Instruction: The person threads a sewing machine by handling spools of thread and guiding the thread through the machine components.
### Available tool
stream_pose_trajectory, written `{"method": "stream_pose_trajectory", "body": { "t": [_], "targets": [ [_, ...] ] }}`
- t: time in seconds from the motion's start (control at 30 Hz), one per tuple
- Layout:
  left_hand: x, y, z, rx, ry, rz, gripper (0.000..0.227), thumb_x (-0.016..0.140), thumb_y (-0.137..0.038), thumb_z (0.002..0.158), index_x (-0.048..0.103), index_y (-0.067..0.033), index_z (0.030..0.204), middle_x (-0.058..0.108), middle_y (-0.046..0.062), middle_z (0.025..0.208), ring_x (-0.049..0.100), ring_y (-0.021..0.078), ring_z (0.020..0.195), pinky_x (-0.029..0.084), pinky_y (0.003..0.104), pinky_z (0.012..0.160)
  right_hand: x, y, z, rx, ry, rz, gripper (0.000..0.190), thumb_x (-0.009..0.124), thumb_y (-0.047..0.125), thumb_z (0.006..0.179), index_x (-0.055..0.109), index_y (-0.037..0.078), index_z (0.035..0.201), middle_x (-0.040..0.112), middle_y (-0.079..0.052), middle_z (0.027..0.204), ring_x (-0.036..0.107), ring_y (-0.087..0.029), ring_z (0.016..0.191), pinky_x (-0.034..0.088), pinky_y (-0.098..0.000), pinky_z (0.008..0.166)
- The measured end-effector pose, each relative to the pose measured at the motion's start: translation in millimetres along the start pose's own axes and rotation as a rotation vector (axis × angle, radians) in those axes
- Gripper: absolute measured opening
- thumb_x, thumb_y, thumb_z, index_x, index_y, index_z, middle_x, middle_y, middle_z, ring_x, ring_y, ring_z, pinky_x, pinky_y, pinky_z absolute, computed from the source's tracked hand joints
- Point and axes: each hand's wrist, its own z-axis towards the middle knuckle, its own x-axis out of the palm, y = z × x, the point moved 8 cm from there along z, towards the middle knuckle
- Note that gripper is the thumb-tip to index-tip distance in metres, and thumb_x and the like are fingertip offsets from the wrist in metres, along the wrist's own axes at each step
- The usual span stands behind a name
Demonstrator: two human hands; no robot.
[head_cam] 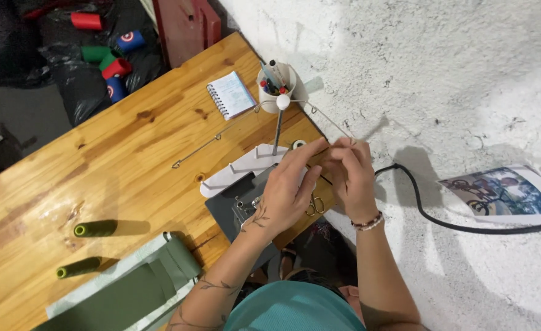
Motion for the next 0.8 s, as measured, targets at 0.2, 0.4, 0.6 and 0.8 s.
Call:
{"method": "stream_pose_trajectory", "body": {
  "t": [0.2, 0.4, 0.6, 0.8],
  "targets": [
    [15, 27, -7, -0.059, 0.079, -0.019, 0.021, 0.064, -0.007, 0.098, 0.072, -0.0089, 0.117, 0.071, 0.007, 0.093, 0.072, 0.0221, 0.089, 0.060, 0.038, 0.079, -18, 52, 1, -0.150, -0.029, -0.312, 0.014, 0.056, 0.008, 0.103, 0.061, 0.008, 0.090, 0.054, -0.002, 0.094, 0.056, -0.023, 0.090, 0.049, -0.0382, 0.086],
    [9, 28, -6, -0.106, 0.079, -0.063, 0.005, 0.070, -0.008, 0.093, 0.074, -0.0091, 0.096, 0.070, 0.006, 0.080, 0.073, 0.0232, 0.083, 0.058, 0.036, 0.080, -22, 50, -10, -0.111, -0.154, -0.323, 0.008, 0.058, 0.013, 0.104, 0.065, 0.011, 0.098, 0.062, -0.002, 0.103, 0.053, -0.016, 0.069, 0.052, -0.0331, 0.069],
    [6, 52, -18, -0.343, -0.020, -0.443, 0.010, 0.067, -0.014, 0.098, 0.074, -0.0068, 0.098, 0.074, 0.007, 0.087, 0.071, 0.0145, 0.096, 0.056, 0.035, 0.090, -27, 44, -29, 0.042, -0.396, -0.056, 0.021, 0.051, 0.020, 0.109, 0.063, 0.005, 0.100, 0.062, -0.006, 0.089, 0.045, -0.008, 0.067, 0.043, -0.0255, 0.065],
    [6, 42, -23, -0.471, -0.060, -0.587, 0.014, 0.064, -0.014, 0.100, 0.074, -0.0047, 0.096, 0.072, 0.004, 0.083, 0.065, 0.0082, 0.088, 0.055, 0.027, 0.081, 0, 65, -26, 0.143, -0.376, 0.107, 0.014, 0.067, 0.019, 0.099, 0.069, 0.006, 0.102, 0.068, -0.008, 0.095, 0.059, -0.011, 0.079, 0.048, -0.0283, 0.073]
  ]
}}
